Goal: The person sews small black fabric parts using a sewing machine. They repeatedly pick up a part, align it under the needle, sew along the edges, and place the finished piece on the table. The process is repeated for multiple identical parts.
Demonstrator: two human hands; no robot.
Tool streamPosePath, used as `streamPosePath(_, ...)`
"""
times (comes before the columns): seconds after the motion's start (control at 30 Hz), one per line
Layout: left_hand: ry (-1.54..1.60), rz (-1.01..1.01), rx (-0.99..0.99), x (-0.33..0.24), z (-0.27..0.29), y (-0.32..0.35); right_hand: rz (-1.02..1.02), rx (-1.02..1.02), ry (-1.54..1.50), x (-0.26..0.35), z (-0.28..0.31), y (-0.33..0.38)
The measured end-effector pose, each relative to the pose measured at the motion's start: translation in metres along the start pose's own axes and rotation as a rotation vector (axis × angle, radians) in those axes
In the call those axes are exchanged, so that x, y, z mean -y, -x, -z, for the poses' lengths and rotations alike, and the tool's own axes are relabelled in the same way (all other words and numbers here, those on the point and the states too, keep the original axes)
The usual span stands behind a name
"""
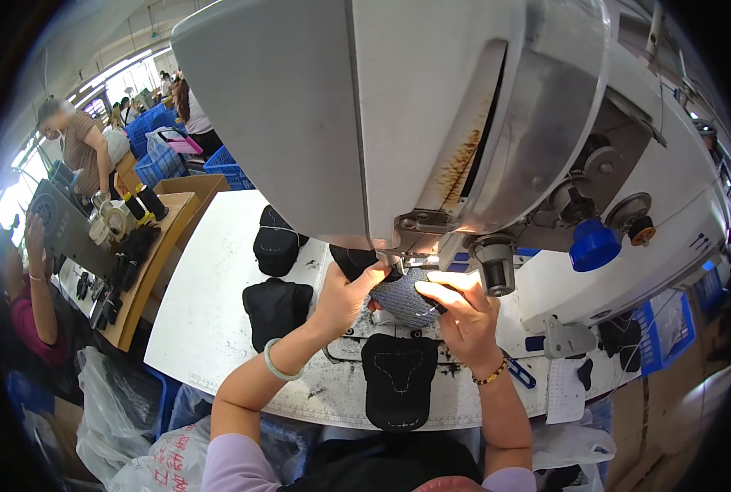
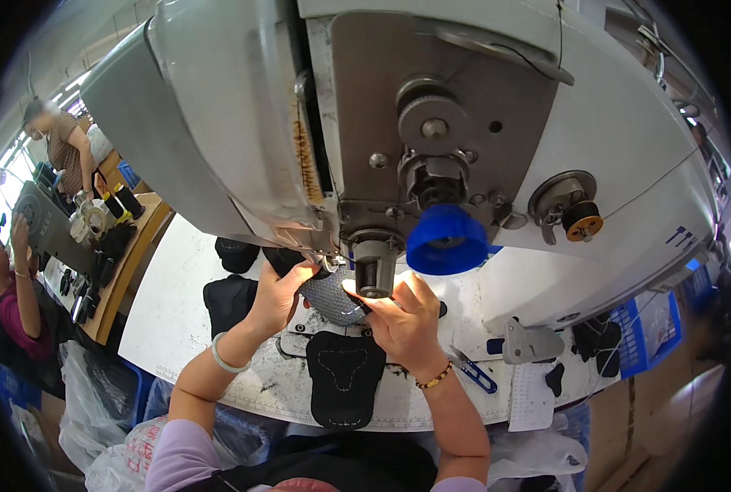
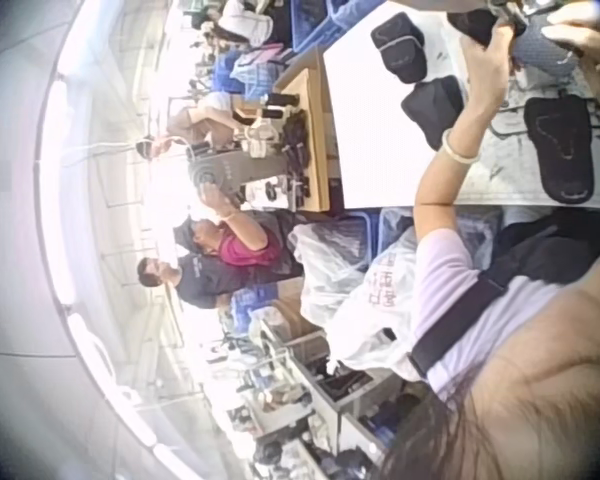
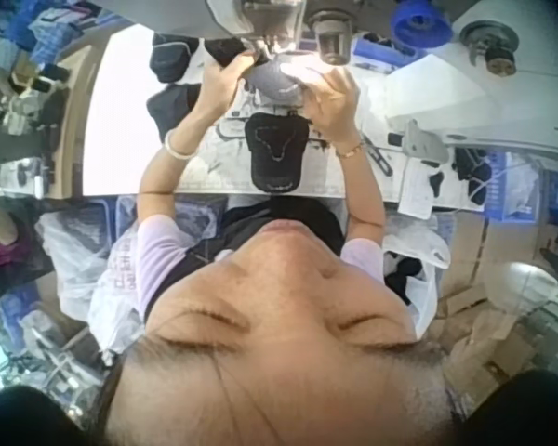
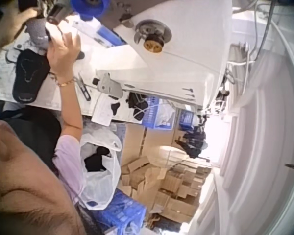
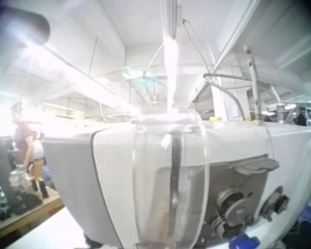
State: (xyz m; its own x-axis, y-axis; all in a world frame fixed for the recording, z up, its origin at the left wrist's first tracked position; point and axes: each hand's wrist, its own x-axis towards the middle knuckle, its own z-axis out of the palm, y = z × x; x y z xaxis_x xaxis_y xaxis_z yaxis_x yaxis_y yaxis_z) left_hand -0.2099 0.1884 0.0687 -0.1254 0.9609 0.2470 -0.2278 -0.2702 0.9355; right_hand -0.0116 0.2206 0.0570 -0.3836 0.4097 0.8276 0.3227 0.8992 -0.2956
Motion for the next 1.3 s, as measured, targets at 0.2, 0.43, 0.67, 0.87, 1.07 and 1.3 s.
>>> streamPosePath(0.2,0.018,0.009,-0.044,-0.003,-0.006,0.003,0.068,-0.006,0.111,-0.002,0.004,-0.001)
streamPosePath(0.43,-0.056,-0.038,-0.126,-0.012,-0.021,0.016,0.227,-0.071,0.358,0.019,0.000,-0.004)
streamPosePath(0.67,-0.078,-0.092,-0.185,-0.012,-0.029,0.019,0.153,-0.104,0.295,0.011,0.000,0.001)
streamPosePath(0.87,-0.092,0.008,-0.229,-0.011,-0.034,0.029,0.016,-0.125,0.162,-0.006,-0.001,0.004)
streamPosePath(1.07,-0.124,-0.202,-0.052,0.026,0.004,0.036,-0.073,-0.136,0.046,-0.006,-0.003,0.002)
streamPosePath(1.3,0.117,0.338,0.006,-0.014,0.016,-0.002,-0.188,-0.225,-0.098,-0.014,-0.012,0.001)
